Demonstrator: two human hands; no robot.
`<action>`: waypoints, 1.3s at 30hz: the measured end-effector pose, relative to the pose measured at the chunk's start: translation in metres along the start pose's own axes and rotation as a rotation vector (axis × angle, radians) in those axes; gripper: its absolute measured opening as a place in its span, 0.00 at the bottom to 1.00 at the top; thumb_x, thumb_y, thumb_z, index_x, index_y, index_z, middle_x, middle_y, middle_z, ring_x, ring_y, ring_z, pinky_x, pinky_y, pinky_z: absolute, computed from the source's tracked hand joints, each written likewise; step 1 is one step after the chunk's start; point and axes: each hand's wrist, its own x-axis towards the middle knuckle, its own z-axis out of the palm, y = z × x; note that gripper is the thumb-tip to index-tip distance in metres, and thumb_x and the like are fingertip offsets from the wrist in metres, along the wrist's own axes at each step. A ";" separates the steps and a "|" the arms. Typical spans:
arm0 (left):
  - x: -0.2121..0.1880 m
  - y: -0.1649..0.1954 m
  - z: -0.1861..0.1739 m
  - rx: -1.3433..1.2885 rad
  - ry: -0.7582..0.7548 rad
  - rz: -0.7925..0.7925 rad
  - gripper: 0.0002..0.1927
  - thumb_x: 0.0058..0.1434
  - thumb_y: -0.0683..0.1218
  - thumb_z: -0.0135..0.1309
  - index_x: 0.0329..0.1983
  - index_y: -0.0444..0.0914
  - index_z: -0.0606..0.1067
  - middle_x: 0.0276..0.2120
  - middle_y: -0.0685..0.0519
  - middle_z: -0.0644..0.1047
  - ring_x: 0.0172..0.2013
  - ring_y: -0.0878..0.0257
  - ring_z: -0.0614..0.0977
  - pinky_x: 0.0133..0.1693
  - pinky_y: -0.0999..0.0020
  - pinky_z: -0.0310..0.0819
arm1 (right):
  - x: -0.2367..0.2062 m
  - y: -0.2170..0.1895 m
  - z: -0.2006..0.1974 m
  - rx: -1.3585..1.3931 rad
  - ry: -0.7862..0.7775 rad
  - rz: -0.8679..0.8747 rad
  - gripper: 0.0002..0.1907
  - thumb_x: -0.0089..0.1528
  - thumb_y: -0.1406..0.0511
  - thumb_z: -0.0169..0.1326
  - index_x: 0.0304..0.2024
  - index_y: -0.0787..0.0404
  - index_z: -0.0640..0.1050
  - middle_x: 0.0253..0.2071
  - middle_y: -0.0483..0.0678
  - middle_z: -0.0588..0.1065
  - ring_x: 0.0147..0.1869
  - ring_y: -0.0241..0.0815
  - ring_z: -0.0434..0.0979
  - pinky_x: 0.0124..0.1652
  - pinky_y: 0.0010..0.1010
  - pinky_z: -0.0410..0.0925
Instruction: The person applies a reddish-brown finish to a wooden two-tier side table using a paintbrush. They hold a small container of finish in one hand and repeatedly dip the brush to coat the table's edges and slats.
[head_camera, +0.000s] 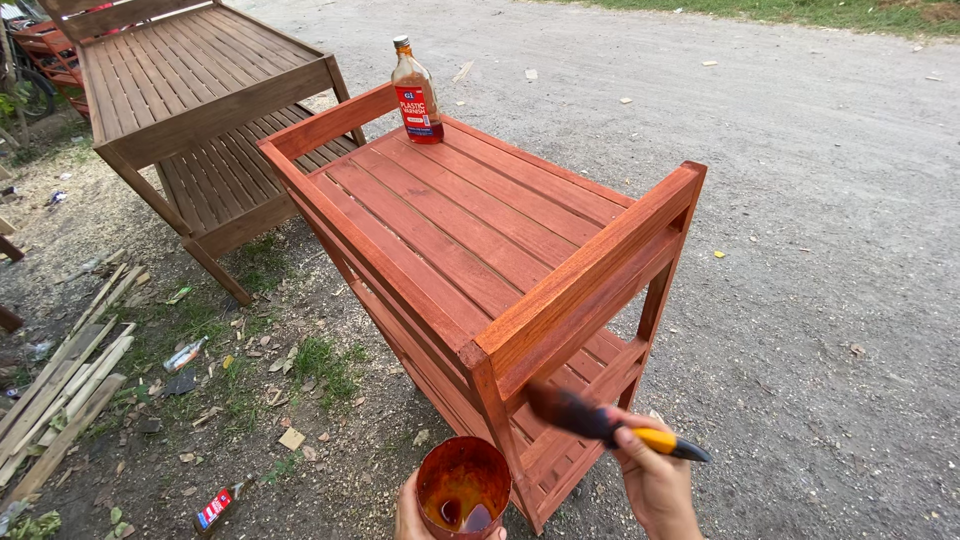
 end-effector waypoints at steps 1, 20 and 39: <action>-0.002 0.004 0.002 -0.033 -0.035 -0.009 0.61 0.35 0.48 0.79 0.66 0.30 0.53 0.58 0.37 0.74 0.57 0.45 0.81 0.54 0.48 0.77 | -0.001 0.000 -0.001 -0.067 -0.069 0.020 0.09 0.57 0.78 0.56 0.39 0.67 0.81 0.49 0.65 0.80 0.52 0.54 0.83 0.50 0.42 0.78; -0.003 -0.002 0.017 -0.066 -0.071 0.010 0.63 0.36 0.50 0.80 0.68 0.29 0.53 0.59 0.35 0.73 0.56 0.43 0.83 0.53 0.46 0.80 | 0.068 -0.037 0.026 -0.084 0.327 -0.383 0.20 0.64 0.72 0.57 0.59 0.65 0.75 0.57 0.53 0.73 0.54 0.38 0.78 0.51 0.30 0.74; 0.003 0.020 -0.007 -0.226 -0.054 -0.228 0.54 0.34 0.46 0.77 0.65 0.33 0.64 0.53 0.36 0.79 0.51 0.44 0.86 0.55 0.47 0.82 | -0.050 0.007 0.052 -0.846 -0.327 -0.055 0.30 0.54 0.71 0.67 0.61 0.58 0.78 0.45 0.56 0.84 0.47 0.37 0.83 0.47 0.27 0.74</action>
